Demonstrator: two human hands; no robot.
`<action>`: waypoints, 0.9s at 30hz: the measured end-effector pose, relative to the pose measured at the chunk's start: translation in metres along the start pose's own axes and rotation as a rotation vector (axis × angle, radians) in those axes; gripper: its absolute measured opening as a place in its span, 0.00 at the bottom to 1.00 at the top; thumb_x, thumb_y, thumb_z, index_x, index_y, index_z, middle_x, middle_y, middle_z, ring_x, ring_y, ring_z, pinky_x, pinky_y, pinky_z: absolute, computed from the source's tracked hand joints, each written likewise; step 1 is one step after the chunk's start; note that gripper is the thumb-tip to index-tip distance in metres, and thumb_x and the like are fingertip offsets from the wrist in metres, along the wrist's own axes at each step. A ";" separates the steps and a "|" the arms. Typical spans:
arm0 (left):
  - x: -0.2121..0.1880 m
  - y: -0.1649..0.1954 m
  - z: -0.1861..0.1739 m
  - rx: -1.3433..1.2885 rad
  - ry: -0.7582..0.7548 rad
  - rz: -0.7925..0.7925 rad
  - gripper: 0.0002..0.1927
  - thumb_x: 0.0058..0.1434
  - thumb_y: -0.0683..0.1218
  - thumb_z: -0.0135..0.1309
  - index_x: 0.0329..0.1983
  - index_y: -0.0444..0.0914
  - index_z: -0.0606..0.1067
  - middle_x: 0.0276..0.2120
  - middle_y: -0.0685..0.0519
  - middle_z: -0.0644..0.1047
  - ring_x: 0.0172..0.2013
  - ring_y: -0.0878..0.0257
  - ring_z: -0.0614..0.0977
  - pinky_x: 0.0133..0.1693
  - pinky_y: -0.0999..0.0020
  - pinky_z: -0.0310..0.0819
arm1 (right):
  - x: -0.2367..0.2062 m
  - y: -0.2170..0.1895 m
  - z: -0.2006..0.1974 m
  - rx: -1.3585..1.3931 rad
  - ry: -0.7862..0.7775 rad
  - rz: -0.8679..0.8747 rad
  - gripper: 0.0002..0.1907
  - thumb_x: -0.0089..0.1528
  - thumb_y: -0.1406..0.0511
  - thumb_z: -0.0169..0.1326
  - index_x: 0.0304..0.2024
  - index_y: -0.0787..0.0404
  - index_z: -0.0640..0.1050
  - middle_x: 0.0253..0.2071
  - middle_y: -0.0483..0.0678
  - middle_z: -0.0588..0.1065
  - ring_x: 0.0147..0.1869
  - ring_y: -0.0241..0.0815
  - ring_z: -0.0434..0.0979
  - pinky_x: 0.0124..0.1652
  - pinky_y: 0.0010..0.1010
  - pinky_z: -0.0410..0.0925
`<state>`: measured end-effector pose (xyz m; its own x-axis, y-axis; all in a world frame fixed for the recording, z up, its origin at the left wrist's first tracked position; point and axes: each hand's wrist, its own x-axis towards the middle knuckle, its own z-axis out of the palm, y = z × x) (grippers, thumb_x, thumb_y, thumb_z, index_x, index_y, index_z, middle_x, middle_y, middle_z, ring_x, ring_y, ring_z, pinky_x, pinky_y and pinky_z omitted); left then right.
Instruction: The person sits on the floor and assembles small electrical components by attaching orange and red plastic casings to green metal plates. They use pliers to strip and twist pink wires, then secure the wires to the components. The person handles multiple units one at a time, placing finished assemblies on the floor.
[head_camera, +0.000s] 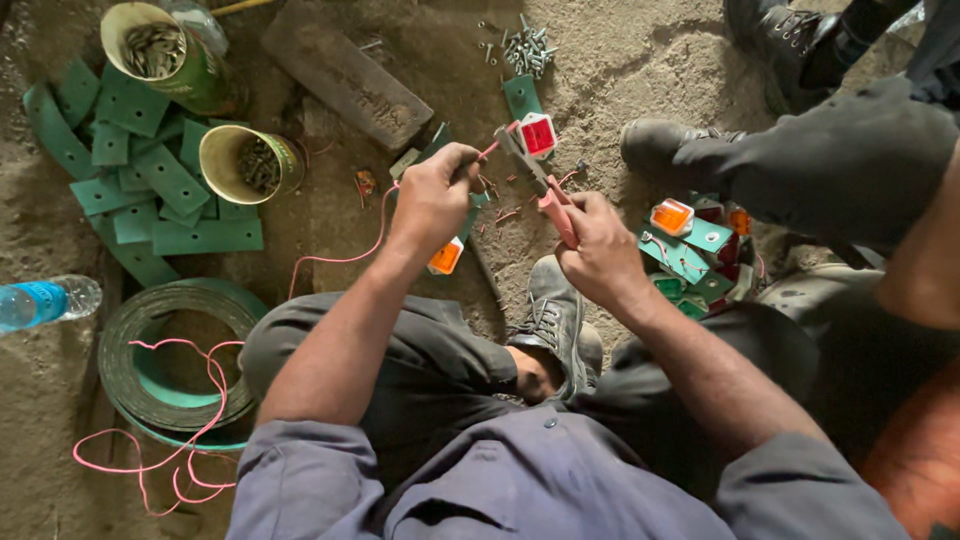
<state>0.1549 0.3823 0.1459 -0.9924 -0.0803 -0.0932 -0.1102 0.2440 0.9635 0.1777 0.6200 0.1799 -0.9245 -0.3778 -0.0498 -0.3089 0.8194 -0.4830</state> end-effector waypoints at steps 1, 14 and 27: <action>0.000 0.000 0.002 -0.004 0.010 0.012 0.09 0.67 0.42 0.54 0.48 0.37 0.79 0.31 0.49 0.84 0.31 0.67 0.85 0.36 0.69 0.77 | -0.001 0.002 0.000 0.038 -0.012 -0.008 0.24 0.56 0.70 0.52 0.57 0.58 0.77 0.52 0.53 0.71 0.55 0.55 0.73 0.52 0.45 0.69; -0.013 -0.004 0.029 0.083 0.126 0.224 0.11 0.62 0.40 0.58 0.48 0.35 0.81 0.39 0.43 0.83 0.38 0.59 0.88 0.40 0.66 0.79 | -0.015 0.004 0.006 0.236 -0.128 0.076 0.29 0.55 0.68 0.51 0.61 0.57 0.73 0.54 0.55 0.69 0.57 0.57 0.74 0.55 0.42 0.67; -0.019 0.004 0.027 0.145 0.103 0.222 0.08 0.61 0.39 0.58 0.44 0.36 0.79 0.36 0.44 0.83 0.36 0.54 0.87 0.38 0.62 0.78 | -0.015 -0.001 0.016 0.118 -0.193 0.163 0.14 0.59 0.68 0.48 0.48 0.58 0.76 0.47 0.54 0.71 0.51 0.56 0.76 0.52 0.45 0.69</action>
<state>0.1719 0.4110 0.1450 -0.9832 -0.1053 0.1491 0.0950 0.4017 0.9108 0.1950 0.6183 0.1670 -0.8969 -0.3295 -0.2949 -0.1213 0.8246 -0.5525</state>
